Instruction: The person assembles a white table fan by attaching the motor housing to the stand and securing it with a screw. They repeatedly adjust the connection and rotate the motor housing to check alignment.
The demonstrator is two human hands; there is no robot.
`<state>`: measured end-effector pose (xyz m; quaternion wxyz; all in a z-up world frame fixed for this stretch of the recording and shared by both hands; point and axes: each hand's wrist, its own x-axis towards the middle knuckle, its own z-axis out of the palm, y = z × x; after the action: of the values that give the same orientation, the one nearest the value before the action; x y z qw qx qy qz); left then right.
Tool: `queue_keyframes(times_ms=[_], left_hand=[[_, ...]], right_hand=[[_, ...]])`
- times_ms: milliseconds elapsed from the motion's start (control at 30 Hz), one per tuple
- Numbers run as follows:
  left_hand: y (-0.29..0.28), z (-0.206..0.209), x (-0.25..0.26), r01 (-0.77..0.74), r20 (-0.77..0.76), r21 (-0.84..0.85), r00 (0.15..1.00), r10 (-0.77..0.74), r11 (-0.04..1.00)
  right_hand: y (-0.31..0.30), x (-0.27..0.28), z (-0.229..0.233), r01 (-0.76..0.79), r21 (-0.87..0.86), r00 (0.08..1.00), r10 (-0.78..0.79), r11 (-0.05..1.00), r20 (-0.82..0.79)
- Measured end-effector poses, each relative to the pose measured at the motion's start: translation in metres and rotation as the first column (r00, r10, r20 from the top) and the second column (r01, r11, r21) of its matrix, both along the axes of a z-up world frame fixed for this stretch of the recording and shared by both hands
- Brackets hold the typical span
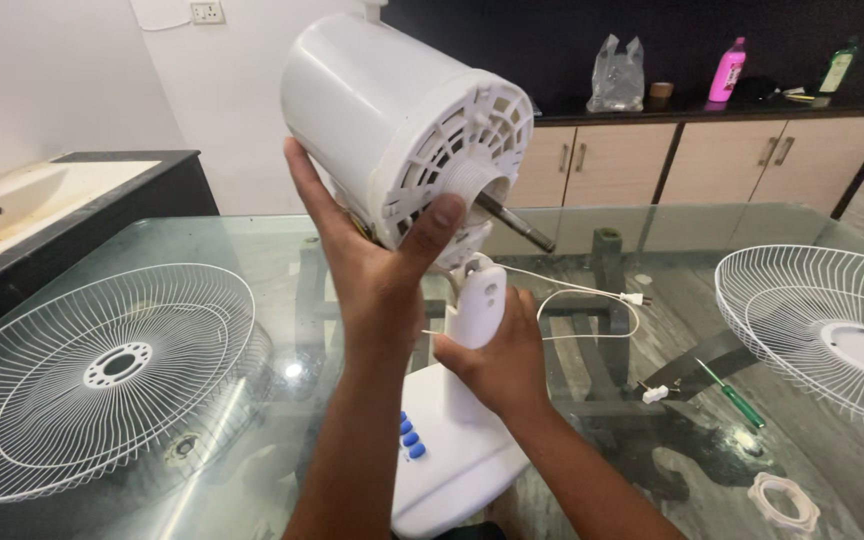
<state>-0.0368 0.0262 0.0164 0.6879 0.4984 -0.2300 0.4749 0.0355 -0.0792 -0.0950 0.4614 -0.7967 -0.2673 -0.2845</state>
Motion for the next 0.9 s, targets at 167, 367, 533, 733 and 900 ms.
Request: queue_keyframes(times_ms=[167, 367, 533, 733, 900], left_hand=[[0.022, 0.008, -0.012, 0.053, -0.005, 0.119, 0.999, -0.053, 0.991], [0.025, 0.004, 0.002, 0.294, 0.011, 0.03, 0.956, -0.294, 0.955], [0.028, -0.005, 0.003, 0.574, 0.083, -0.143, 0.819, -0.568, 0.807], [0.03, 0.0, -0.002, 0.858, 0.119, 0.055, 0.502, -0.857, 0.511], [0.025, -0.009, 0.008, 0.928, 0.131, 0.091, 0.349, -0.928, 0.362]], right_hand=[[-0.02, 0.01, -0.004, -0.24, 0.087, 0.961, 0.249, 0.967, -0.118], [-0.051, 0.04, -0.009, -0.415, 0.016, 0.856, 0.397, 0.91, -0.331], [-0.079, 0.066, -0.017, -0.648, 0.088, 0.672, 0.622, 0.756, -0.402], [-0.087, 0.073, -0.026, -0.814, 0.254, 0.404, 0.824, 0.522, -0.397], [-0.086, 0.076, -0.031, -0.766, 0.478, 0.205, 0.869, 0.429, -0.451]])
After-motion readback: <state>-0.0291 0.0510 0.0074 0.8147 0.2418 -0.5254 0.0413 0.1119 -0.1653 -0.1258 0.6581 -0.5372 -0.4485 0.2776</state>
